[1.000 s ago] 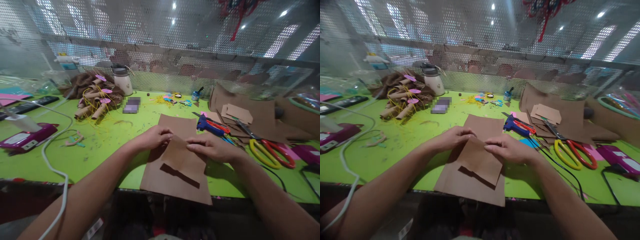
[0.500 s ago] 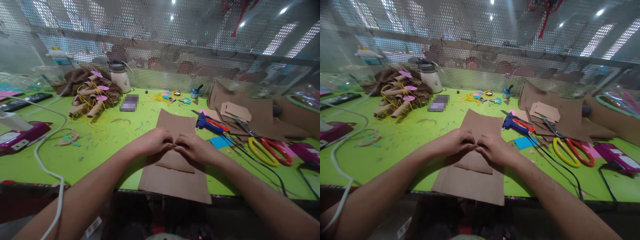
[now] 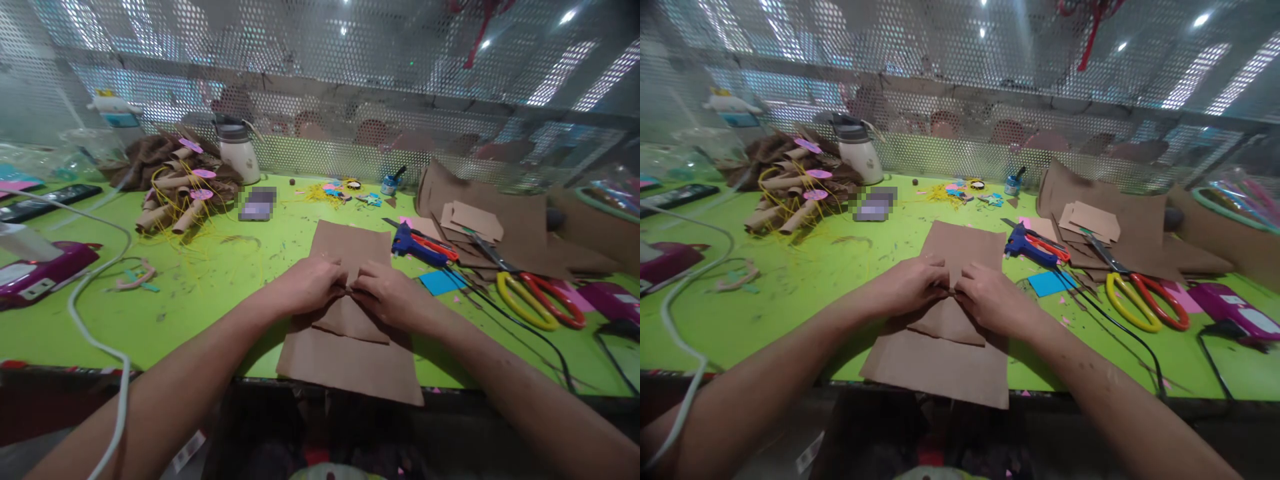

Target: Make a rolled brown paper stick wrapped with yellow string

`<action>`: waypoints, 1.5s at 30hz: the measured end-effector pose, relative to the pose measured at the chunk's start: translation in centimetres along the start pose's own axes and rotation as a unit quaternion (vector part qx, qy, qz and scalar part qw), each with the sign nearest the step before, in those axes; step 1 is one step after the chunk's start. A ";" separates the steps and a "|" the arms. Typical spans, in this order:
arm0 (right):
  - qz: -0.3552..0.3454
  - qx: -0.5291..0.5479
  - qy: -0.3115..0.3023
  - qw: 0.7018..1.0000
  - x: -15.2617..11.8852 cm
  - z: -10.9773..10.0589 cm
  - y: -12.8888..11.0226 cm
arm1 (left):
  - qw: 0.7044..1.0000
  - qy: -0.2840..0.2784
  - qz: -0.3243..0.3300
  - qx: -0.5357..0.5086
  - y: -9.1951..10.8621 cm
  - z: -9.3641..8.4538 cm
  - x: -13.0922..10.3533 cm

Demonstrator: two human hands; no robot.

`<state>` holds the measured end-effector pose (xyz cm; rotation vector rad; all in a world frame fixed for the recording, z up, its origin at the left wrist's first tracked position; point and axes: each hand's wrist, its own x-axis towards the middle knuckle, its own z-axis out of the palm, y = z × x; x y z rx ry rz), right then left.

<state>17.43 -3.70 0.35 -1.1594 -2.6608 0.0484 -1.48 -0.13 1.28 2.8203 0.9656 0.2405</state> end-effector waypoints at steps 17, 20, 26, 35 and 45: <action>-0.009 -0.003 -0.063 0.998 -1.2 -0.5 1.0 | 0.998 -0.023 0.002 -0.062 -0.3 0.0 -0.3; -0.007 0.014 -0.065 0.998 -1.5 -0.7 0.8 | 0.997 -0.031 -0.003 -0.066 -0.1 -0.2 -0.4; 0.005 0.041 -0.075 0.996 -2.1 -1.5 0.5 | 0.997 -0.055 -0.002 -0.053 -0.1 -0.7 -0.7; -0.007 0.038 -0.082 0.996 -2.5 -1.5 0.8 | 0.997 -0.060 0.020 -0.032 0.2 -1.3 -0.9; 0.018 -0.028 -0.039 0.999 -1.9 -0.9 -0.1 | 0.998 -0.054 0.024 0.006 0.3 -1.3 -1.0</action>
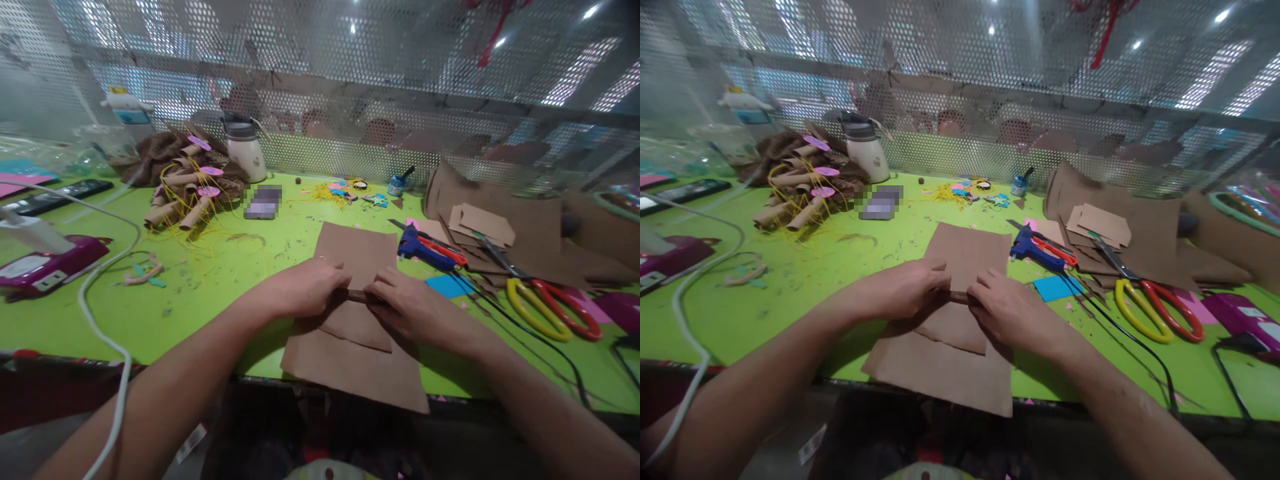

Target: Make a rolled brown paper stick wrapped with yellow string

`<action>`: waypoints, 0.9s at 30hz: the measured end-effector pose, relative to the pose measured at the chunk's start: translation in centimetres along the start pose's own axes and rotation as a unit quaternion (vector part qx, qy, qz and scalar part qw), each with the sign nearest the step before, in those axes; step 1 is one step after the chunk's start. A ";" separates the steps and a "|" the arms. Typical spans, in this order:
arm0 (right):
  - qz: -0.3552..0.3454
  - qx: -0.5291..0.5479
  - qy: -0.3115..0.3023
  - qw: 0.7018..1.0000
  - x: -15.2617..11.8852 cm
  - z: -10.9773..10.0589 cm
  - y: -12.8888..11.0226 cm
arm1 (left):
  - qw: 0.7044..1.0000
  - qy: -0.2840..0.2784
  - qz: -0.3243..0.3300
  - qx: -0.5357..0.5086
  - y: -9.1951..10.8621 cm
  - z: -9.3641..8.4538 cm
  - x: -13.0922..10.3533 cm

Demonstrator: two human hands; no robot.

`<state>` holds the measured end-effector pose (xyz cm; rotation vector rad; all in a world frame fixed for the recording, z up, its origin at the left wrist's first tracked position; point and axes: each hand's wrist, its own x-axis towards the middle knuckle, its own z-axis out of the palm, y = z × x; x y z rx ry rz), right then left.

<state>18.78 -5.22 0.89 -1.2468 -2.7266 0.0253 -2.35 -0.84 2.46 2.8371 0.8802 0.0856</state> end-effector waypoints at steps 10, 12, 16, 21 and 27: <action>-0.030 0.015 0.127 0.991 0.0 0.8 0.2 | 0.996 0.045 -0.039 -0.070 0.1 -0.9 -0.3; -0.040 0.021 0.147 0.988 0.1 0.6 0.1 | 0.993 0.035 -0.046 -0.108 0.2 -1.1 -0.3; -0.052 0.024 0.189 0.980 0.2 0.7 -0.1 | 0.975 -0.003 -0.034 -0.219 0.1 -1.1 -0.2; -0.064 0.029 0.221 0.973 0.2 1.0 0.0 | 0.943 -0.018 -0.037 -0.329 -0.7 -0.8 0.0; -0.055 0.039 0.262 0.963 0.1 1.2 0.3 | 0.920 -0.024 -0.040 -0.390 -0.6 -0.7 0.1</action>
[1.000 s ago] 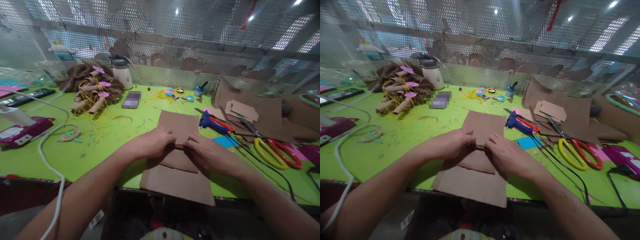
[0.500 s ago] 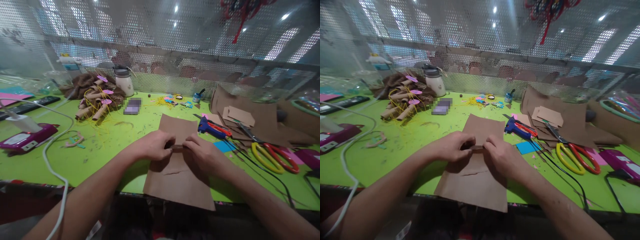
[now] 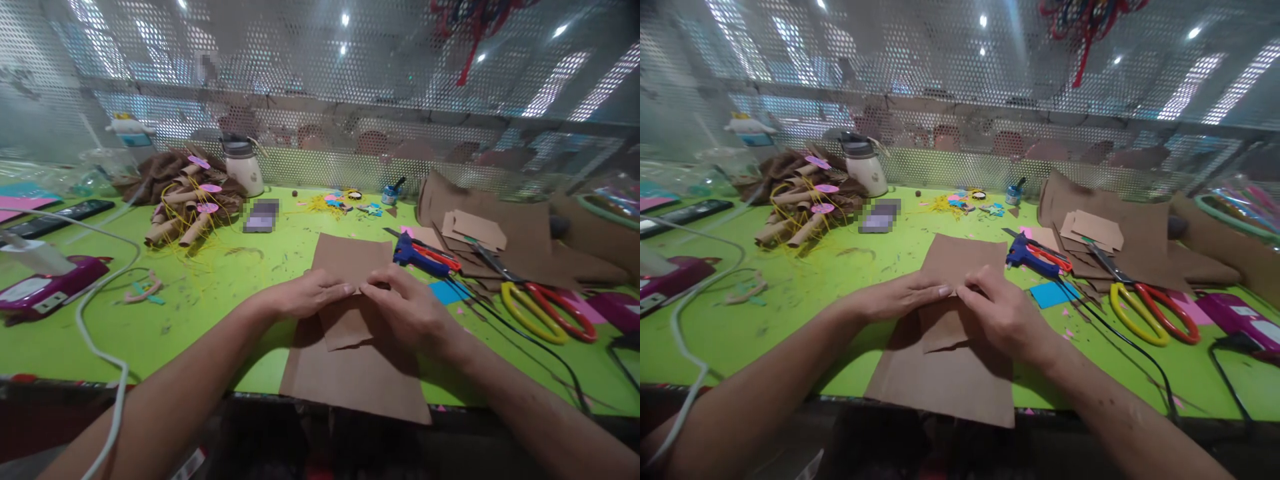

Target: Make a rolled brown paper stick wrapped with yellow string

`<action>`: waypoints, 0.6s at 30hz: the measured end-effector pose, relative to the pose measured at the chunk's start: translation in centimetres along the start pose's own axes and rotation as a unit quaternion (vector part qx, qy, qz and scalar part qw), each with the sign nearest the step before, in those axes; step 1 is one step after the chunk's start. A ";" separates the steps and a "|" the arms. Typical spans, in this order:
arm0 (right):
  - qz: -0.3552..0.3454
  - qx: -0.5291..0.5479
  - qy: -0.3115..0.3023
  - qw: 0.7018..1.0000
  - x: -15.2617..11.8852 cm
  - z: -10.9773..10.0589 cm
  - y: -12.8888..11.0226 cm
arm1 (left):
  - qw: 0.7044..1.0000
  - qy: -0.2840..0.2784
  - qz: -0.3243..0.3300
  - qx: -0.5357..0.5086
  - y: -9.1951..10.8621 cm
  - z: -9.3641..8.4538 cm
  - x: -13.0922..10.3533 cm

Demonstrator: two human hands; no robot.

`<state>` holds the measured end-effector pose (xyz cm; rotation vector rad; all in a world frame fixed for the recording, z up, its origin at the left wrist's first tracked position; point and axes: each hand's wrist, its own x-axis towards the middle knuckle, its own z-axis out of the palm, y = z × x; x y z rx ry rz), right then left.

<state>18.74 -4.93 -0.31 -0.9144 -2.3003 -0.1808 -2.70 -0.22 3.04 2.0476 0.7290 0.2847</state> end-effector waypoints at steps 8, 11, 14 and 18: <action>0.022 0.077 -0.014 0.997 0.6 -0.9 -0.5 | 0.999 0.012 -0.031 -0.002 0.4 0.4 0.2; 0.086 0.178 0.002 0.980 1.0 -1.6 -0.5 | 1.000 0.007 -0.017 0.009 0.4 0.4 0.3; 0.230 0.263 0.013 0.937 1.3 -2.0 -0.1 | 0.999 0.015 -0.016 0.038 0.5 0.4 0.3; 0.380 0.346 -0.055 0.856 1.5 -1.7 0.1 | 0.997 0.031 -0.019 0.061 0.6 0.6 0.3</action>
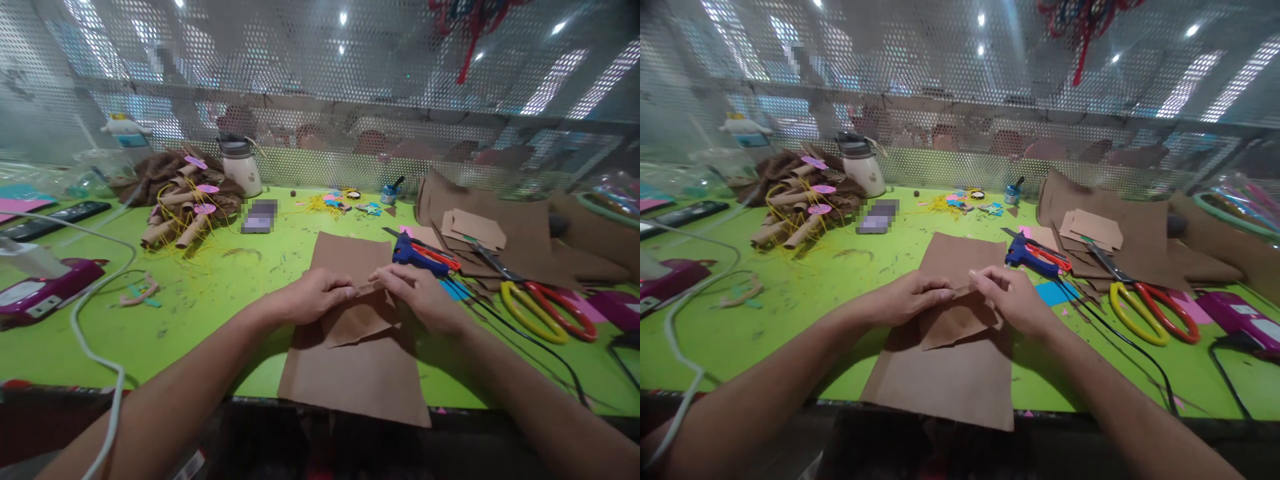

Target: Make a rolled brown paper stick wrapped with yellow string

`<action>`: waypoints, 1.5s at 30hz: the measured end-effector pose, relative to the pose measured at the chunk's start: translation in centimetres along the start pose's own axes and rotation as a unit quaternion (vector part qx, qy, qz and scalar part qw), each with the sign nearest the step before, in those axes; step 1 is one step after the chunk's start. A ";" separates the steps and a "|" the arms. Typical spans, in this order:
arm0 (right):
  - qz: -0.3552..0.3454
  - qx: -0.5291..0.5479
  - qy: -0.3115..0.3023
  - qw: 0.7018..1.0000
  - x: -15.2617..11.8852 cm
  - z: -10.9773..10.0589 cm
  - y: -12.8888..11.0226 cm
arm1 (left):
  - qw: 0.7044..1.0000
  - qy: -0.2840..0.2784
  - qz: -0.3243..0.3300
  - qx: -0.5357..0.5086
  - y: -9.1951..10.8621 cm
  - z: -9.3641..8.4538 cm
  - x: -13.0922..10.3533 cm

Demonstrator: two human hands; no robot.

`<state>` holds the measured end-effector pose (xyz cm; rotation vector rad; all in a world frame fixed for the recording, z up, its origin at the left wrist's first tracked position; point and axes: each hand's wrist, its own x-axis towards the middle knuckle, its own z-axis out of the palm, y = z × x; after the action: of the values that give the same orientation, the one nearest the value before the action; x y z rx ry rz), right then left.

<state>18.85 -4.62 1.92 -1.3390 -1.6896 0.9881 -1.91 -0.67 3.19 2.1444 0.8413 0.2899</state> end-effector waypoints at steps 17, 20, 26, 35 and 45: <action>0.021 0.071 0.019 0.997 0.1 0.3 0.7 | 0.996 0.058 -0.006 0.074 0.6 0.5 0.0; 0.025 0.063 0.024 0.997 0.3 0.0 0.9 | 0.998 0.041 -0.029 0.041 0.2 0.3 0.0; 0.035 0.047 -0.021 0.998 0.2 0.1 1.1 | 0.997 0.044 -0.002 0.061 0.1 0.2 -0.1; 0.019 0.065 -0.023 0.997 0.5 0.2 1.7 | 0.996 0.028 0.002 0.087 0.2 -0.3 -0.2; 0.075 0.196 -0.100 0.973 0.1 -0.9 0.8 | 0.999 -0.001 0.021 -0.024 -0.6 -1.0 -0.2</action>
<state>19.95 -4.27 1.62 -1.1432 -1.4469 1.4995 -2.86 0.08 3.43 2.1203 0.7812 0.3267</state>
